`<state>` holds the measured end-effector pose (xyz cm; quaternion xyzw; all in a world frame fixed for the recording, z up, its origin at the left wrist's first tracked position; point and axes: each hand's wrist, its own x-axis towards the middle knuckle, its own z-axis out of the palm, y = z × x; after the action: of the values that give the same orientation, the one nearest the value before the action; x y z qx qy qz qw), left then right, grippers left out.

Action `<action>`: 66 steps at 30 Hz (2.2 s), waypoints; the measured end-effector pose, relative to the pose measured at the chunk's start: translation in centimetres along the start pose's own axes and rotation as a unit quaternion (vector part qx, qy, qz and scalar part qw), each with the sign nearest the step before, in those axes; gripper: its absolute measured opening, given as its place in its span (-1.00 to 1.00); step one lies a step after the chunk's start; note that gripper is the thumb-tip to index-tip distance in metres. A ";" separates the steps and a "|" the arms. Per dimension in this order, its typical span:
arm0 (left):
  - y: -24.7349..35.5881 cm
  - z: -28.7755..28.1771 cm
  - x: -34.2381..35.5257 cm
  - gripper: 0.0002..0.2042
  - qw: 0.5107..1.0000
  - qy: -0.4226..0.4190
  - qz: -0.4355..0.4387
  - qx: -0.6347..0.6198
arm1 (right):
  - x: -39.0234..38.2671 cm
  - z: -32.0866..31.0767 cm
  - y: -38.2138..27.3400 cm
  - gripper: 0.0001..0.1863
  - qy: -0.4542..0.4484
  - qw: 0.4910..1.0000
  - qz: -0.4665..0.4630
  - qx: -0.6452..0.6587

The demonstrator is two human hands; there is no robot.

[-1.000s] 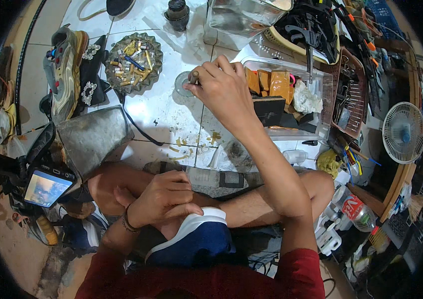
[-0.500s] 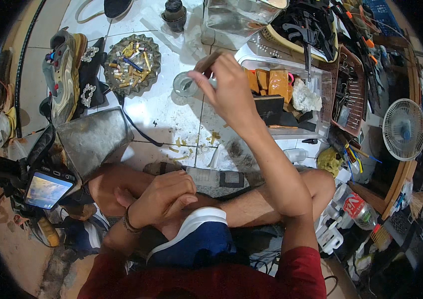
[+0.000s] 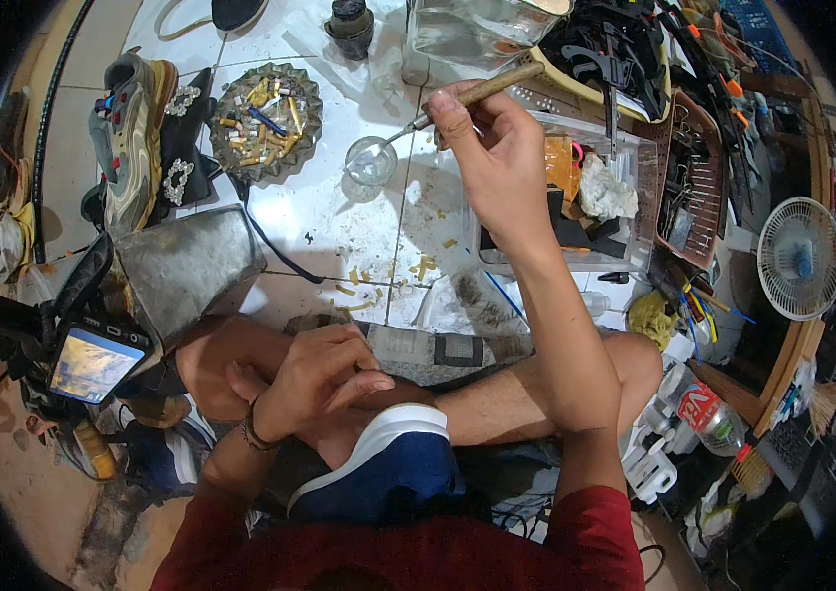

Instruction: Applying glue or adhesive to the sole of a blue sneaker using a small wooden tool.

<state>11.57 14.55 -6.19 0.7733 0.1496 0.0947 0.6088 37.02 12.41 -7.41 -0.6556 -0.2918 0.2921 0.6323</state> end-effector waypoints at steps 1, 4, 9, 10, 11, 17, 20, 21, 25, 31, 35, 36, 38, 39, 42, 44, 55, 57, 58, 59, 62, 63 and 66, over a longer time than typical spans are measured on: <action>-0.1 0.0 -0.1 -0.69 1.000 0.001 -0.002 0.001 | 0.0 0.1 0.1 -0.73 -0.002 1.000 0.001 0.002; -0.6 -0.5 -0.1 -0.63 0.997 0.053 0.024 0.052 | -0.5 -0.1 0.0 -0.74 0.008 1.000 0.001 -0.006; -0.2 -0.6 -0.4 -0.83 0.994 0.089 -0.057 0.032 | -1.7 -1.1 -1.8 -0.79 0.010 0.987 -0.083 0.134; 0.2 -0.7 -0.4 -0.65 0.991 0.056 -0.119 0.006 | -3.0 -0.5 -3.9 -0.81 -0.043 0.974 -0.127 0.184; 0.3 0.5 0.3 -0.66 0.993 0.073 -0.057 -0.071 | -3.9 -0.3 -6.0 -0.84 0.040 0.986 -0.126 0.102; -0.2 1.5 -4.6 -0.86 0.990 0.133 -0.016 -0.042 | -10.3 -3.0 -4.8 -0.81 -0.008 0.990 -0.045 0.135; -0.5 1.4 -7.9 -0.78 0.996 0.034 -0.083 0.003 | -15.4 -3.3 -3.9 -0.79 -0.035 0.988 0.029 0.145; 0.9 2.6 -7.8 -0.76 0.994 0.045 -0.096 -0.040 | -17.2 -3.1 -3.1 -0.77 -0.007 0.983 0.083 0.163; 3.8 4.7 -9.1 -0.58 0.990 -0.020 -0.118 -0.077 | -23.6 0.0 -0.5 -0.76 0.042 0.934 0.213 0.283; 5.0 6.4 -12.0 -0.37 0.963 0.019 -0.172 -0.209 | -25.4 2.0 -2.8 -0.74 0.092 0.949 0.155 0.260; 5.6 5.5 -12.3 -0.36 0.939 -0.030 -0.251 -0.235 | -25.7 2.5 -3.5 -0.73 0.074 0.956 0.110 0.263; 5.6 5.3 -12.2 -0.36 0.934 -0.045 -0.279 -0.219 | -25.7 2.3 -3.3 -0.73 0.080 0.955 0.107 0.265; 5.3 6.1 -11.9 -0.38 0.944 -0.038 -0.225 -0.240 | -25.7 1.9 -2.7 -0.72 0.032 0.961 0.097 0.257; 5.0 6.5 -11.9 -0.38 0.950 -0.025 -0.208 -0.230 | -25.7 1.6 -2.7 -0.77 0.036 0.959 0.106 0.262; 4.1 7.1 -12.3 -0.39 0.965 -0.014 -0.178 -0.192 | -25.6 1.3 -2.3 -0.80 0.004 0.974 0.059 0.219; 4.2 7.2 -12.3 -0.39 0.972 -0.017 -0.166 -0.164 | -25.4 0.6 -2.6 -0.80 0.008 0.978 0.034 0.207; 5.6 7.8 -11.6 -0.32 0.966 -0.027 -0.237 -0.105 | -27.6 -3.2 -2.6 -0.84 -0.077 0.986 0.047 0.137; 5.9 8.1 -11.5 -0.32 0.963 -0.024 -0.245 -0.111 | -27.6 -3.4 -2.3 -0.82 -0.107 0.982 0.035 0.149; 6.1 8.2 -11.4 -0.32 0.961 -0.017 -0.249 -0.121 | -27.6 -3.6 -2.2 -0.82 -0.102 0.982 0.036 0.153; 6.2 8.3 -11.4 -0.32 0.961 -0.020 -0.252 -0.116 | -27.6 -3.6 -2.1 -0.80 -0.108 0.984 0.027 0.139; 6.5 8.4 -11.2 -0.31 0.964 -0.027 -0.248 -0.092 | -27.5 -3.9 -1.5 -0.75 -0.116 0.988 0.002 0.100; 6.6 8.4 -11.0 -0.31 0.963 -0.030 -0.251 -0.090 | -27.5 -4.0 -1.3 -0.72 -0.120 0.990 -0.016 0.069; 6.9 8.5 -10.8 -0.29 0.962 -0.031 -0.257 -0.090 | -27.5 -4.4 -1.9 -0.70 -0.139 0.988 0.025 0.058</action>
<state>5.01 1.52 -1.18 0.6533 0.3147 -0.0757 0.6844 22.12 -11.10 -4.95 -0.5784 -0.3424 0.4125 0.6149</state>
